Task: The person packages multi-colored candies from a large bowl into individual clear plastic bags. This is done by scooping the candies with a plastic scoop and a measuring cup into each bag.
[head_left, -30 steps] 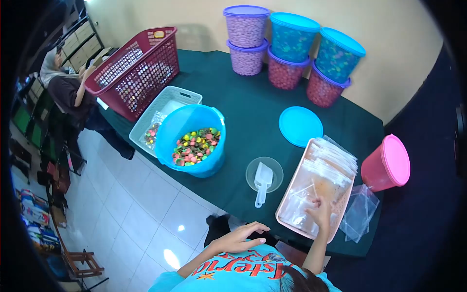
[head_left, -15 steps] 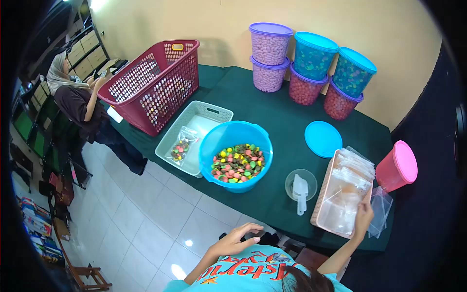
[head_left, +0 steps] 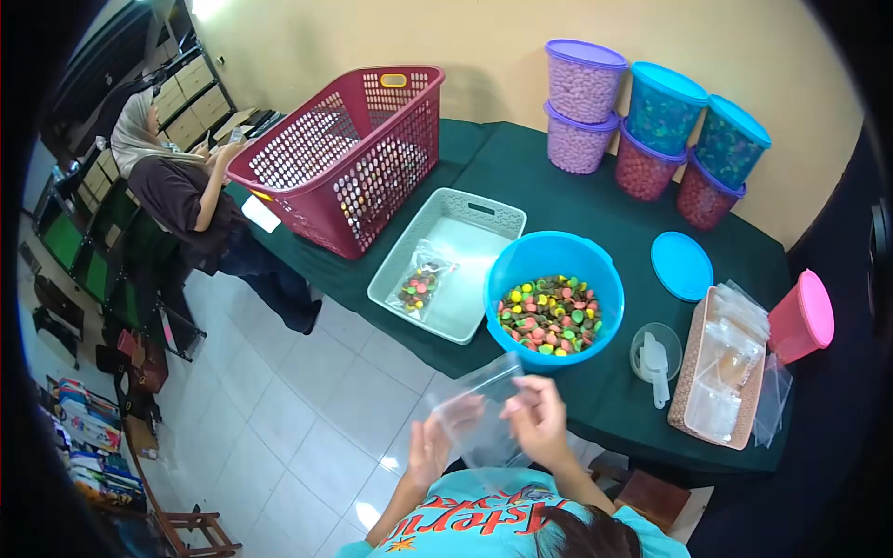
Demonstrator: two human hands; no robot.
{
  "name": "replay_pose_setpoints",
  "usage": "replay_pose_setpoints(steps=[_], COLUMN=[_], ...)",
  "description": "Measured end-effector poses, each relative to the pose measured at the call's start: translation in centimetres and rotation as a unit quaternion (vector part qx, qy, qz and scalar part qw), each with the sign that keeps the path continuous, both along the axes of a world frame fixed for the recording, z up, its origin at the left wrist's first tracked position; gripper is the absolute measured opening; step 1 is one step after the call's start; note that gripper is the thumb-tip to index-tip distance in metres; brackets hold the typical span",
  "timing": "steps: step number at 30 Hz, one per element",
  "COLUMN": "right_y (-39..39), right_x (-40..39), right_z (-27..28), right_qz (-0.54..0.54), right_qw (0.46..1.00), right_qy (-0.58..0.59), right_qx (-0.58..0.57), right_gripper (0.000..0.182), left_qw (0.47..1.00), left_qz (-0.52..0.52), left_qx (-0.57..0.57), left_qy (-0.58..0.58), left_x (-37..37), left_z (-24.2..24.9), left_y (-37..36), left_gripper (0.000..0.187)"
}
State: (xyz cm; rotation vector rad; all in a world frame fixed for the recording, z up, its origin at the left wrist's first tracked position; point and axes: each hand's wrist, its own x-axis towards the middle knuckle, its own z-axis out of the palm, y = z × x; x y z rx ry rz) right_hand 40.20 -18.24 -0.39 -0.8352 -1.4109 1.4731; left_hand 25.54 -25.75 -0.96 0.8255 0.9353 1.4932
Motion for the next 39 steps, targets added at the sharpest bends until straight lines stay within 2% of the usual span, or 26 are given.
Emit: replay_pose_setpoints(steps=[2, 4, 6, 8, 10, 12, 14, 16, 18, 19, 23, 30, 34, 39], right_y=[-0.4, 0.5, 1.8, 3.0, 4.3, 6.1, 7.5, 9.1, 10.5, 10.8, 13.0, 14.8, 14.4, 13.5], right_x=[-2.6, -3.4, -4.1, -4.7, -5.7, -6.5, -7.4, -7.9, -7.8, -7.9, -6.8, -6.1, -6.9, -9.1], right_z=[-0.5, -0.8, -0.7, 0.1, 1.2, 2.0, 3.2, 3.3, 4.5, 4.7, 5.9, 7.1, 7.5, 7.4], right_qz=[0.048, 0.056, 0.064, 0.066, 0.004, 0.009, -0.066, -0.055, 0.01, 0.015, 0.058, 0.055, 0.038, -0.036], right_qw=[0.999, 0.998, 0.989, 0.99, 0.966, 0.956, 0.905, 0.896, 0.837, 0.853, 0.86, 0.872, 0.881, 0.88], right_qy=[0.015, 0.008, -0.044, -0.042, -0.057, -0.059, -0.081, -0.074, -0.178, -0.194, -0.231, -0.282, -0.318, -0.36], right_qx=[0.019, 0.029, 0.125, 0.113, 0.252, 0.287, 0.412, 0.434, 0.518, 0.484, 0.452, 0.396, 0.348, 0.308], right_gripper=[0.036, 0.04, 0.039, 0.042, 0.044, 0.048, 0.052, 0.052, 0.052, 0.049, 0.044, 0.042, 0.043, 0.043], left_qw=[0.999, 0.987, 0.984, 0.981, 0.982, 0.976, 0.968, 0.97, 0.97, 0.971, 0.974, 0.976, 0.973, 0.95], left_qz=[-0.003, -0.018, -0.035, -0.048, -0.077, -0.079, -0.08, -0.083, -0.084, -0.085, -0.095, -0.156, -0.205, -0.304], left_qx=[-0.001, 0.079, 0.094, 0.111, 0.141, 0.177, 0.209, 0.207, 0.205, 0.205, 0.19, 0.139, 0.096, 0.063], left_qy=[-0.041, -0.142, -0.149, -0.152, -0.097, -0.104, -0.111, -0.101, -0.096, -0.093, -0.076, -0.064, -0.051, -0.032], left_x=[-1.3, -1.6, -1.7, -2.3, -3.1, -3.7, -4.3, -4.7, -5.4, -5.9, -7.3, -8.5, -10.5, -11.1], left_z=[-0.4, -0.6, -0.3, 0.0, 0.4, 1.5, 2.0, 2.4, 1.6, 1.2, -0.6, -0.7, 0.0, 2.0], left_y=[0.5, 1.5, 2.8, 4.0, 5.2, 7.1, 8.6, 10.4, 10.3, 10.1, 9.6, 12.4, 14.4, 19.7], left_gripper=[0.089, 0.09, 0.092, 0.093, 0.098, 0.102, 0.105, 0.105, 0.105, 0.106, 0.106, 0.106, 0.106, 0.106])
